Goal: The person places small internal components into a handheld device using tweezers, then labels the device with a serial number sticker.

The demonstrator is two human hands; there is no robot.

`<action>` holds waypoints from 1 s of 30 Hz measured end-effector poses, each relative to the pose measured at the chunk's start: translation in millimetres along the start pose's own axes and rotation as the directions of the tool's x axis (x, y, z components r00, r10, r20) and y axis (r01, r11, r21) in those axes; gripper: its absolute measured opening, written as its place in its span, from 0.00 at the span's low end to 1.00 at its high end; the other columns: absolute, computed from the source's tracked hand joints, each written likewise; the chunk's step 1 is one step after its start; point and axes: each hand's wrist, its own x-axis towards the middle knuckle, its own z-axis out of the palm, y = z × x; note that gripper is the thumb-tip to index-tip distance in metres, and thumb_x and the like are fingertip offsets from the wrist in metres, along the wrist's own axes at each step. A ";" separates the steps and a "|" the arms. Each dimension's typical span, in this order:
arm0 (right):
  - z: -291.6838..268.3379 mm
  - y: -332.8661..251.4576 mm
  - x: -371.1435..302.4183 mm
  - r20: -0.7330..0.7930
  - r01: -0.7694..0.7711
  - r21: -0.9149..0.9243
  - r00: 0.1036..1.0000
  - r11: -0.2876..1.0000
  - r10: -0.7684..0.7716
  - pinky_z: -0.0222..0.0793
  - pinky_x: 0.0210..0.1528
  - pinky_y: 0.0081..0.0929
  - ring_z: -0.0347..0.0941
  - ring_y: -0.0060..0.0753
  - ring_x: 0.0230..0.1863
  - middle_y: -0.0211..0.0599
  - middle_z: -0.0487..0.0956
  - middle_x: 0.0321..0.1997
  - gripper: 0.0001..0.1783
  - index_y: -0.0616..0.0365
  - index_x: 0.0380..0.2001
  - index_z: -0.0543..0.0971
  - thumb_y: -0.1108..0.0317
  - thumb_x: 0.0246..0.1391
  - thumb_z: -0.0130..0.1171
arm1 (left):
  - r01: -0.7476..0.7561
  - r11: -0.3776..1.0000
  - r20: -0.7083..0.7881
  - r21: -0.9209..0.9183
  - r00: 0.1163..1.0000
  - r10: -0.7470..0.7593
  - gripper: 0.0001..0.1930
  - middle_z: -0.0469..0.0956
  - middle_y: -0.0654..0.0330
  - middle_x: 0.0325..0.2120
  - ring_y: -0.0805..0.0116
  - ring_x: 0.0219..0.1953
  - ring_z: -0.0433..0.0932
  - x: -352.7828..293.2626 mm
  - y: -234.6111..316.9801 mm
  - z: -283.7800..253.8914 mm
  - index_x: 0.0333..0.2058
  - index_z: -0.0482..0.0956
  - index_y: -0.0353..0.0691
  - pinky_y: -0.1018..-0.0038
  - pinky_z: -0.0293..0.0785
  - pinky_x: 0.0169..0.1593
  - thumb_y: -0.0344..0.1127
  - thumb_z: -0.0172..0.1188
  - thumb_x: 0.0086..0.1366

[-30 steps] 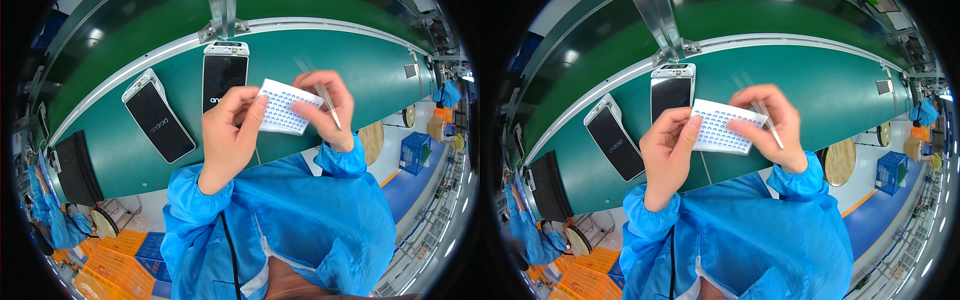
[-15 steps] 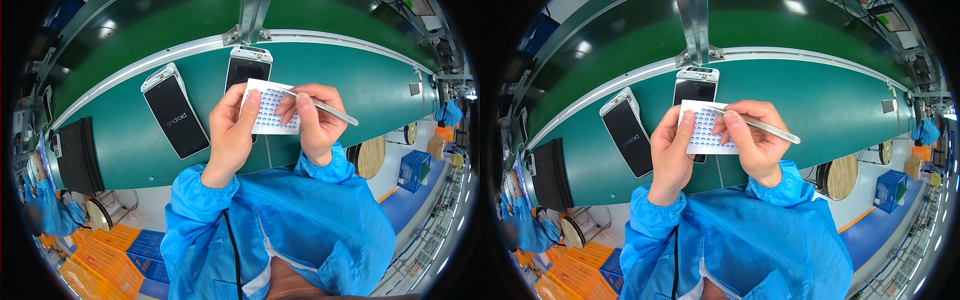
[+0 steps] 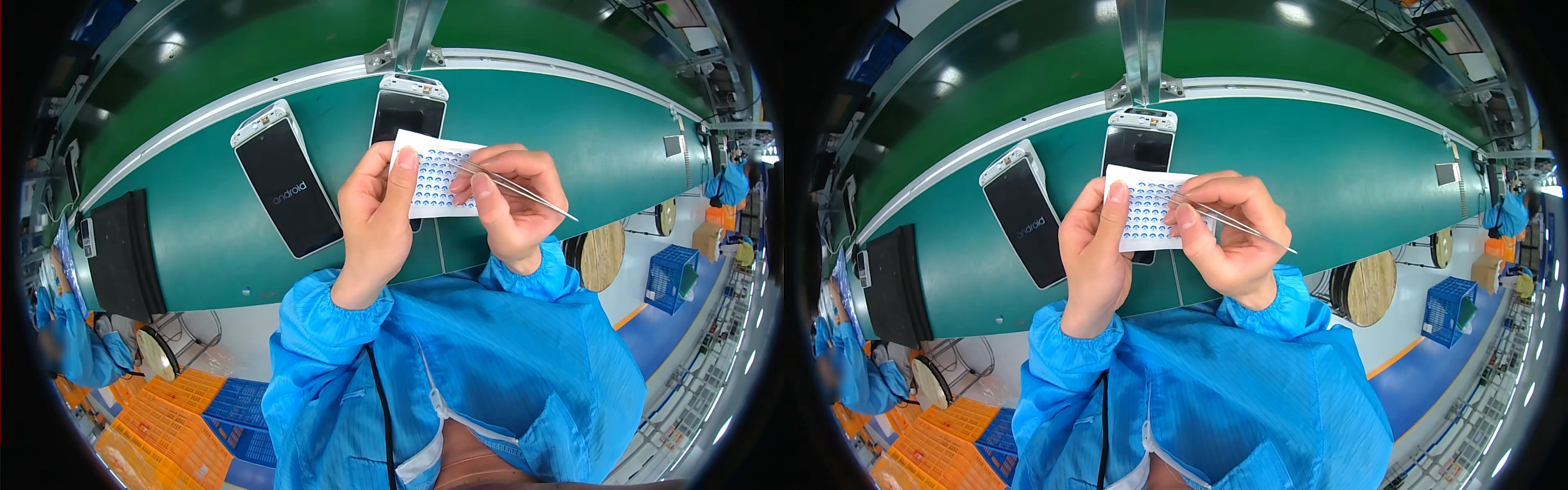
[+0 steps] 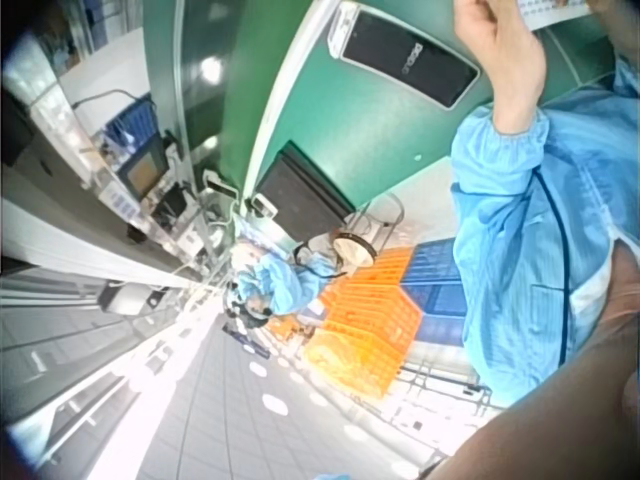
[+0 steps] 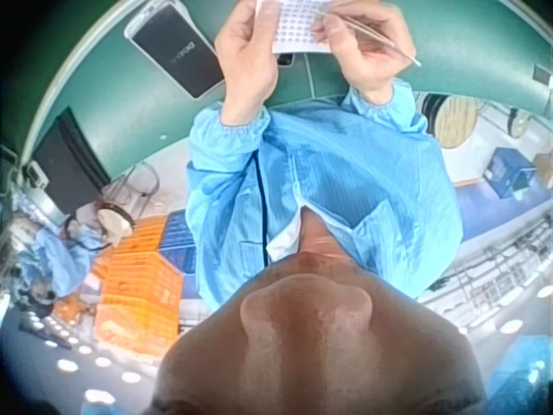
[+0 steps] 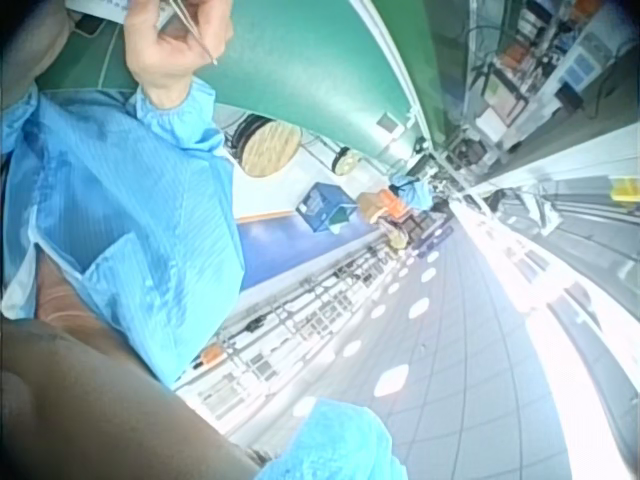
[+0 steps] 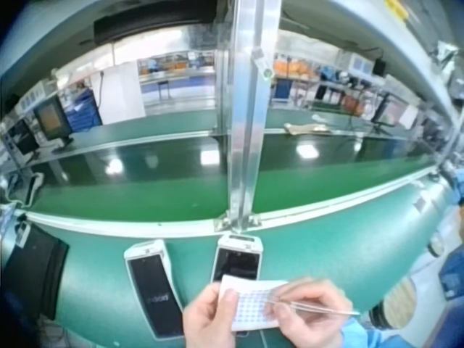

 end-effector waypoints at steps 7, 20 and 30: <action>1.0 -0.6 -3.0 -0.036 -0.078 0.101 0.996 0.992 0.082 0.87 0.38 0.30 0.86 0.34 0.37 0.54 0.83 0.41 0.08 0.72 0.43 0.76 0.84 0.63 0.62 | -0.010 1.000 0.000 0.016 1.000 0.010 0.16 0.87 0.52 0.44 0.70 0.44 0.88 -2.8 -0.5 0.2 0.52 0.78 0.31 0.73 0.86 0.48 0.41 0.53 0.83; -2.2 1.0 -0.5 -0.027 -0.180 0.201 0.982 0.963 0.189 0.87 0.37 0.31 0.85 0.34 0.35 0.53 0.84 0.39 0.08 0.72 0.45 0.76 0.81 0.66 0.62 | -0.015 1.000 0.004 0.017 1.000 0.015 0.17 0.87 0.51 0.46 0.70 0.45 0.87 -2.2 -3.7 -0.7 0.53 0.77 0.31 0.73 0.86 0.49 0.42 0.54 0.83; -21.7 -21.8 9.4 -0.156 -0.061 0.229 0.983 0.971 0.098 0.83 0.28 0.32 0.83 0.37 0.28 0.54 0.84 0.35 0.08 0.68 0.47 0.74 0.76 0.68 0.58 | 0.028 1.000 0.051 0.001 0.998 -0.028 0.23 0.84 0.52 0.53 0.71 0.53 0.82 6.2 -27.0 28.7 0.67 0.70 0.29 0.71 0.79 0.56 0.40 0.53 0.83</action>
